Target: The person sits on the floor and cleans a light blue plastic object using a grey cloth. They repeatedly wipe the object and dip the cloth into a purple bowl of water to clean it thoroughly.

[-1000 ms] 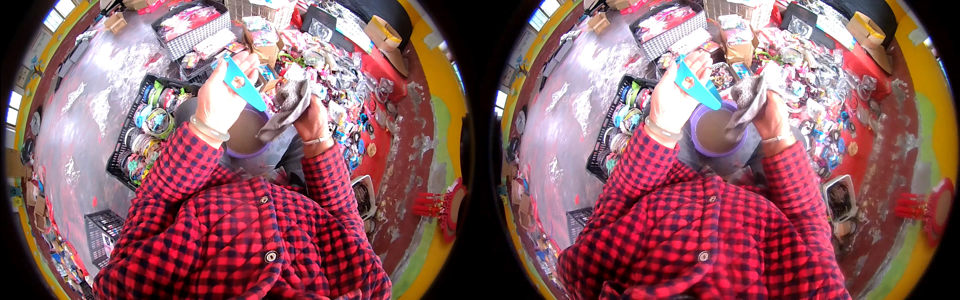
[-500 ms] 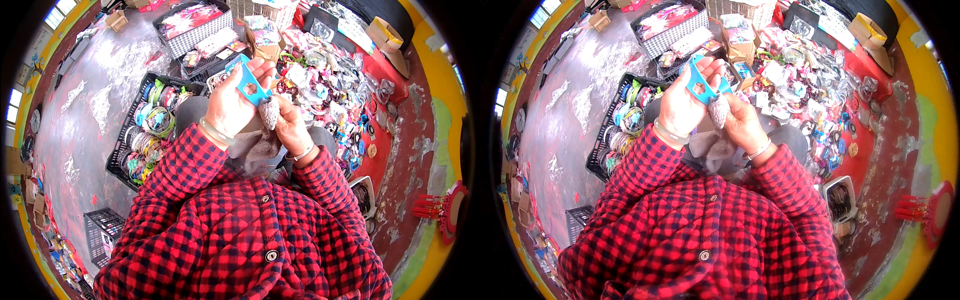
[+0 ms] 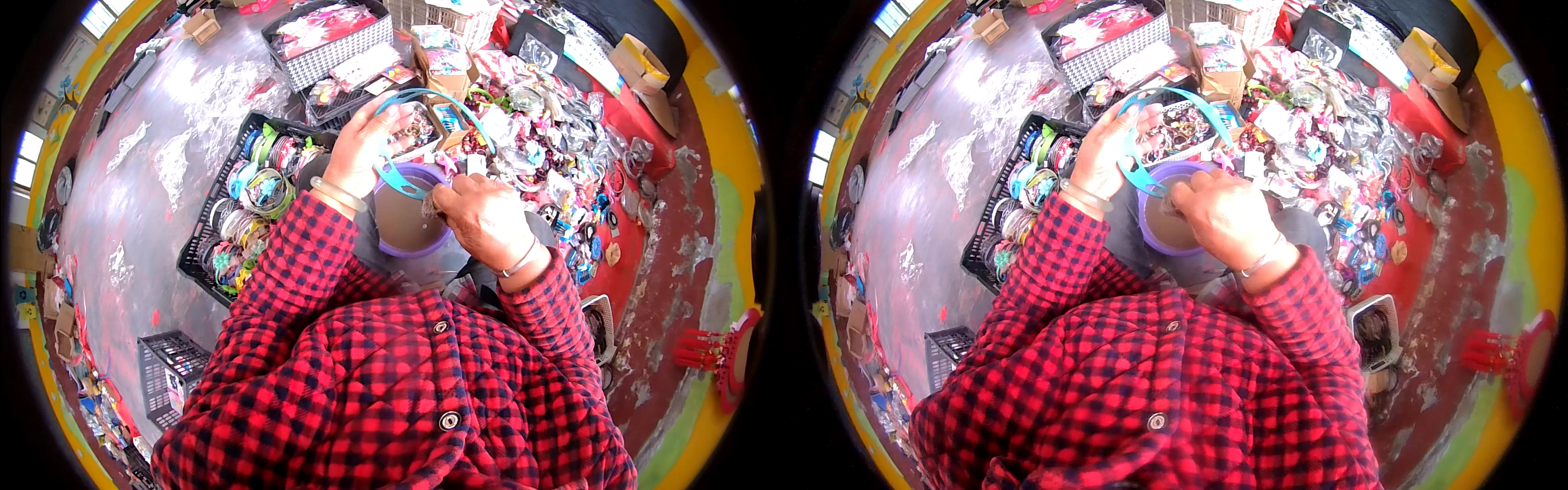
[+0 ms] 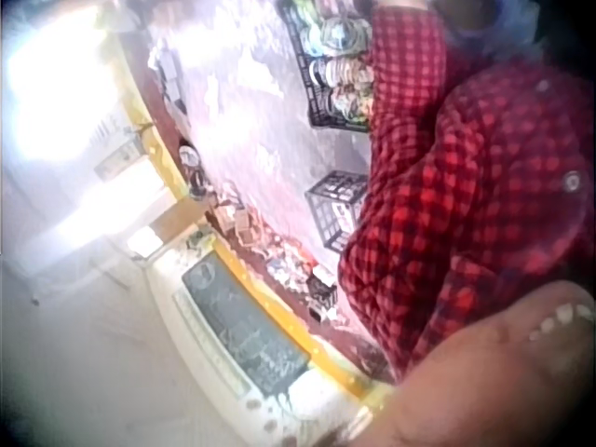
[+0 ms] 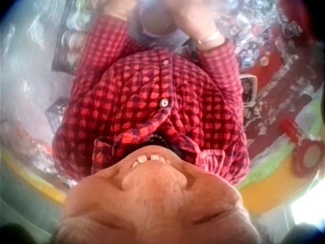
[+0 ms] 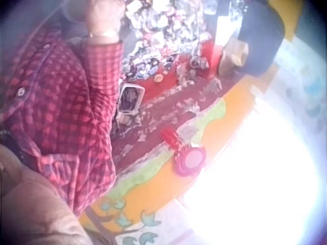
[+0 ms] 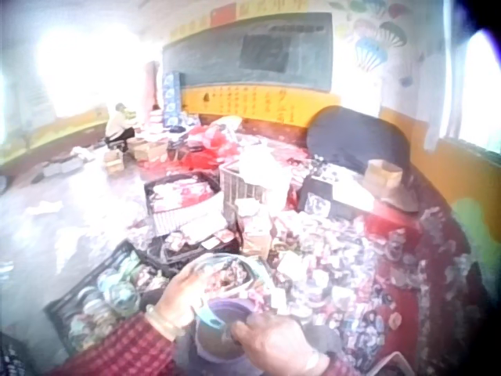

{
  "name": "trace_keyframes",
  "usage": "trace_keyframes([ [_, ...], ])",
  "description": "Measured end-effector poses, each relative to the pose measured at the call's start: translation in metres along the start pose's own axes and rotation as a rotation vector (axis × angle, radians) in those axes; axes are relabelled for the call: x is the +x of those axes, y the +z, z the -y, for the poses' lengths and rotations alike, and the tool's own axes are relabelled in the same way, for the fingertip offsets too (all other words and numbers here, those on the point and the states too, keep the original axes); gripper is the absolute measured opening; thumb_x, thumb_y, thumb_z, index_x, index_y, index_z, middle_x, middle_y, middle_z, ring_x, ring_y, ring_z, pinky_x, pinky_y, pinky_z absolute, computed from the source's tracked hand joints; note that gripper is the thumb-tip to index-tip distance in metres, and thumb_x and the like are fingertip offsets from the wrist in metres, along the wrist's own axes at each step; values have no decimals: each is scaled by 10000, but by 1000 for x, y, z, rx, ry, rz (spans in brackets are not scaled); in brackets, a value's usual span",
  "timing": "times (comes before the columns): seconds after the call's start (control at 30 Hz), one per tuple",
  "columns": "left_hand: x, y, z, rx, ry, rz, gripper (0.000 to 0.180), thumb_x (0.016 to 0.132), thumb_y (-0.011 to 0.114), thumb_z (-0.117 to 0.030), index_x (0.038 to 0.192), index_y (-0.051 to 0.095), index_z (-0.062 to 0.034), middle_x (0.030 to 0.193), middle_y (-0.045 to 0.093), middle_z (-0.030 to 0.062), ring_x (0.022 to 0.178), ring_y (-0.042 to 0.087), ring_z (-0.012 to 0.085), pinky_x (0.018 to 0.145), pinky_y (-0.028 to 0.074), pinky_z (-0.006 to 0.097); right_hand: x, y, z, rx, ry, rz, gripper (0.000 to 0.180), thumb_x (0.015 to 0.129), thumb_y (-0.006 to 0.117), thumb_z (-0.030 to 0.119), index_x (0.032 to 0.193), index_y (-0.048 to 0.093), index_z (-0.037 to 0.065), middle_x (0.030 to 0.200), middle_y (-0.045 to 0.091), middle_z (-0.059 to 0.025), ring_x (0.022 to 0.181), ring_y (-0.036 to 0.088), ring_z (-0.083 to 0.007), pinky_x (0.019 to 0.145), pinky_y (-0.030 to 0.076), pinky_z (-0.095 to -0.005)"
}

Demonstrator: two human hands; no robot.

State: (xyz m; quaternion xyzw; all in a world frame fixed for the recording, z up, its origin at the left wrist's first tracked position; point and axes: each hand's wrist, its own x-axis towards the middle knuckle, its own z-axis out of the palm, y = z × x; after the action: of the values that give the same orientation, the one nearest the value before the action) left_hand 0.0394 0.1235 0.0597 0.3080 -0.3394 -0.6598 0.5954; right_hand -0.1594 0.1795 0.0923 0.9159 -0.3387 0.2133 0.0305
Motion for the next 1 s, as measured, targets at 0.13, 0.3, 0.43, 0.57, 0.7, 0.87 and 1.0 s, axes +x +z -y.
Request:
trace_keyframes([
  [0.13,3,-9,-4,-75,60,104,356,913,510,-198,1236,450,-60,1131,562,154,954,587,212,766,510,311,4,-2,5,4,-17,-21,183,664,596,77,835,547,121,667,488,-41,638,552,-241,509,439,-365],
  [0.3,6,-23,-9,-38,116,103,383,934,463,-251,1261,429,-56,1129,551,161,852,560,162,561,425,211,8,-15,18,216,125,-59,367,678,574,-11,1028,578,102,814,595,-74,743,607,-262,609,490,-359],
  [0.43,10,-53,-15,-200,125,37,394,930,466,-257,1258,418,-46,1093,552,165,844,542,151,530,424,217,2,-16,8,721,358,-114,469,734,457,-99,1160,547,75,1006,622,-166,925,627,-245,796,480,-295],
  [0.57,16,-61,-16,-469,-44,15,398,928,463,-250,1249,402,-22,1111,523,204,888,555,199,558,476,248,-1,-17,-11,1166,669,-140,335,833,399,-89,1100,574,16,993,612,-45,920,560,-118,808,445,-245],
  [0.7,15,-51,-14,-656,-144,-6,419,942,425,-298,1251,408,-16,1133,494,226,913,549,250,573,516,275,-3,-14,-22,1560,728,-218,315,858,434,-22,1156,536,-12,1058,579,-47,961,543,-120,833,430,-241],
  [0.87,-3,-20,-9,-474,-201,94,447,955,367,-368,1292,397,-74,1115,522,199,932,565,250,596,534,254,-2,-19,-24,1865,756,-154,502,825,460,-54,1318,368,-49,1197,516,-78,1053,510,-145,913,394,-262],
  [1.0,-9,-10,0,-334,-244,115,442,962,346,-369,1296,399,-84,1082,551,179,951,577,244,704,527,307,1,-19,-15,1849,636,-175,578,813,466,-78,1359,282,-39,1301,427,-99,1127,471,-164,956,374,-281],
])
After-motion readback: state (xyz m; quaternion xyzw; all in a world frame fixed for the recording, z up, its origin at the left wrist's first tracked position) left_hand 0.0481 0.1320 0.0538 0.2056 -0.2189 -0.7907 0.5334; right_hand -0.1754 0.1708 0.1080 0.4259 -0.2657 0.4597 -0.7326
